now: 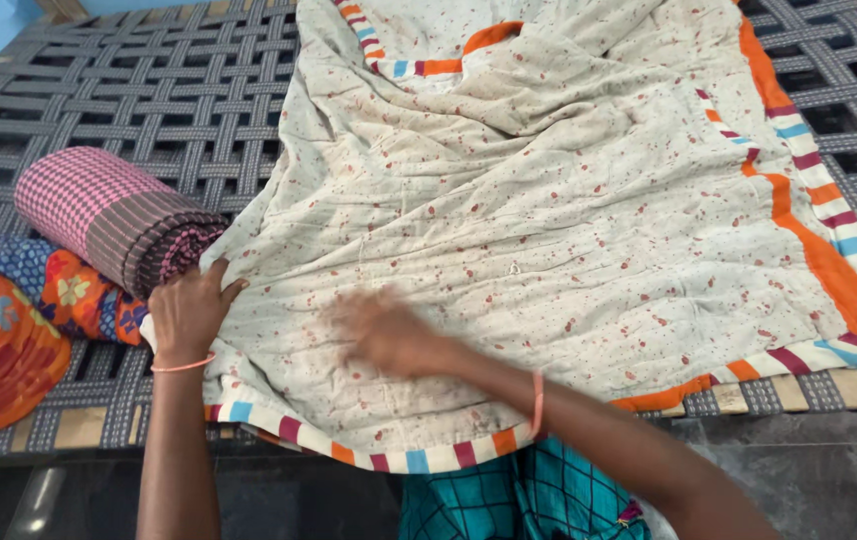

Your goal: The person folds a large floral blanket by hand on a bed.

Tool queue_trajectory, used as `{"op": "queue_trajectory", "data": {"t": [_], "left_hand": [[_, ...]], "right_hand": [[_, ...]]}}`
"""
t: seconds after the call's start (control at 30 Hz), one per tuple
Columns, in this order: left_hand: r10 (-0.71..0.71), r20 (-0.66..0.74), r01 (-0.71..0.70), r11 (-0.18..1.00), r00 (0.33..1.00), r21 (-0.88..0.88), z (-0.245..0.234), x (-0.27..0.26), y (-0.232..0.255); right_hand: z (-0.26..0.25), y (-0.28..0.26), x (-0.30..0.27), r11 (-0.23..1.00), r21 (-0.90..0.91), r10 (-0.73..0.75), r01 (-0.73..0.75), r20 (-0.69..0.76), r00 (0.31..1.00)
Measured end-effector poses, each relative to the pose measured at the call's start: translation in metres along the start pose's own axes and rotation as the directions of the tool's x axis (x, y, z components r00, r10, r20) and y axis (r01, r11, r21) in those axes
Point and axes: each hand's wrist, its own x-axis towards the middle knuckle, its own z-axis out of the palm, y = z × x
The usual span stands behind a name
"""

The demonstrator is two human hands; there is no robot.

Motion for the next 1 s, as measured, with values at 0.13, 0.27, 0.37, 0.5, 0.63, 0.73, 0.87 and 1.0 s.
{"op": "queue_trajectory", "data": {"t": [0.13, 0.27, 0.37, 0.5, 0.63, 0.73, 0.87, 1.0], "left_hand": [[-0.045, 0.163, 0.041, 0.999, 0.986, 0.026, -0.006, 0.011, 0.010], [-0.183, 0.464, 0.097, 0.974, 0.867, 0.203, -0.001, 0.045, 0.030], [-0.242, 0.510, 0.095, 0.950, 0.825, 0.297, 0.004, 0.064, 0.051], [-0.231, 0.617, 0.042, 0.952, 0.752, 0.304, 0.013, 0.077, 0.088], [-0.157, 0.354, 0.109, 0.982, 0.922, 0.154, 0.041, 0.076, 0.148], [-0.119, 0.389, 0.184, 0.974, 0.913, -0.132, 0.045, 0.075, 0.204], [0.179, 0.401, -0.037, 0.941, 0.898, -0.337, 0.013, 0.086, 0.303], [0.403, 0.513, -0.002, 0.788, 0.757, -0.616, -0.056, 0.094, 0.399]], "right_hand": [[-0.046, 0.089, -0.036, 0.912, -0.235, 0.319, -0.336, -0.112, 0.941], [-0.056, 0.184, -0.068, 0.821, -0.293, 0.447, -0.489, -0.202, 0.871], [-0.056, 0.232, -0.080, 0.766, -0.290, 0.526, -0.574, -0.231, 0.819], [-0.054, 0.260, -0.085, 0.741, -0.294, 0.520, -0.604, -0.318, 0.793], [-0.055, 0.271, -0.090, 0.717, -0.284, 0.542, -0.636, -0.346, 0.766], [-0.068, 0.283, -0.097, 0.686, -0.281, 0.581, -0.671, -0.344, 0.738], [-0.087, 0.311, -0.128, 0.614, -0.198, 0.675, -0.764, -0.370, 0.639], [-0.096, 0.339, -0.169, 0.553, -0.086, 0.748, -0.829, -0.388, 0.539]]}}
